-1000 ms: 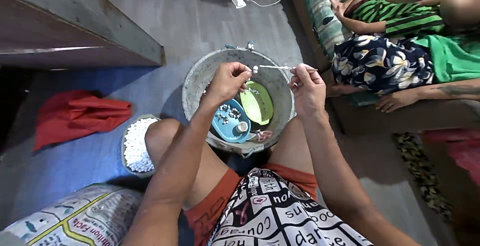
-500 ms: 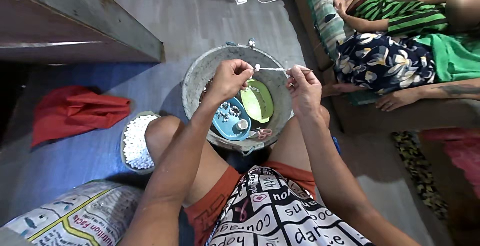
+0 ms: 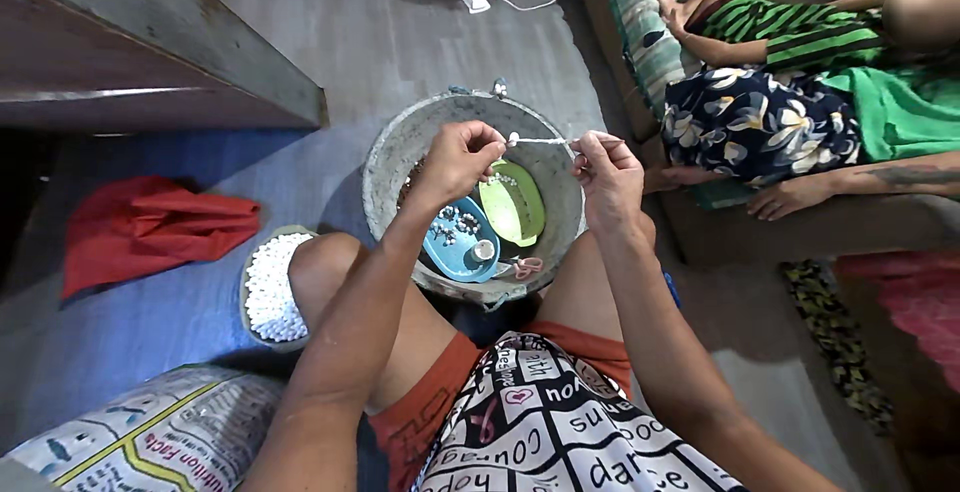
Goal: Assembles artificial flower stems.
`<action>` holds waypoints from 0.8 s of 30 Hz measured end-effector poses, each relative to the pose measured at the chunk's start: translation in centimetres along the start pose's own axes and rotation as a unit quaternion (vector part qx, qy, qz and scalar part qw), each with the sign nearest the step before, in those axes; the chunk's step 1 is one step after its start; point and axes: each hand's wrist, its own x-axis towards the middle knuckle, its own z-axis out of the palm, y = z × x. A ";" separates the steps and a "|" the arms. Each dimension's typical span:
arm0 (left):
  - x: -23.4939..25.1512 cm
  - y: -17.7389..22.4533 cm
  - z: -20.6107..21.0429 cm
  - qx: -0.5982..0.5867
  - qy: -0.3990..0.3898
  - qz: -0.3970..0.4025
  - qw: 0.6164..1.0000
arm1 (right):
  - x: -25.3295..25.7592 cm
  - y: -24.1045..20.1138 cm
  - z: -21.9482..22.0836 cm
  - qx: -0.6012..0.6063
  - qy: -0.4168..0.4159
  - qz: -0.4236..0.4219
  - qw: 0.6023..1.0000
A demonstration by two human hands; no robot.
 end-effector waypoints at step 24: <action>0.1 -0.4 0.2 0.053 0.000 0.007 0.999 | 0.0 -0.1 -0.6 -0.042 0.004 -0.038 0.998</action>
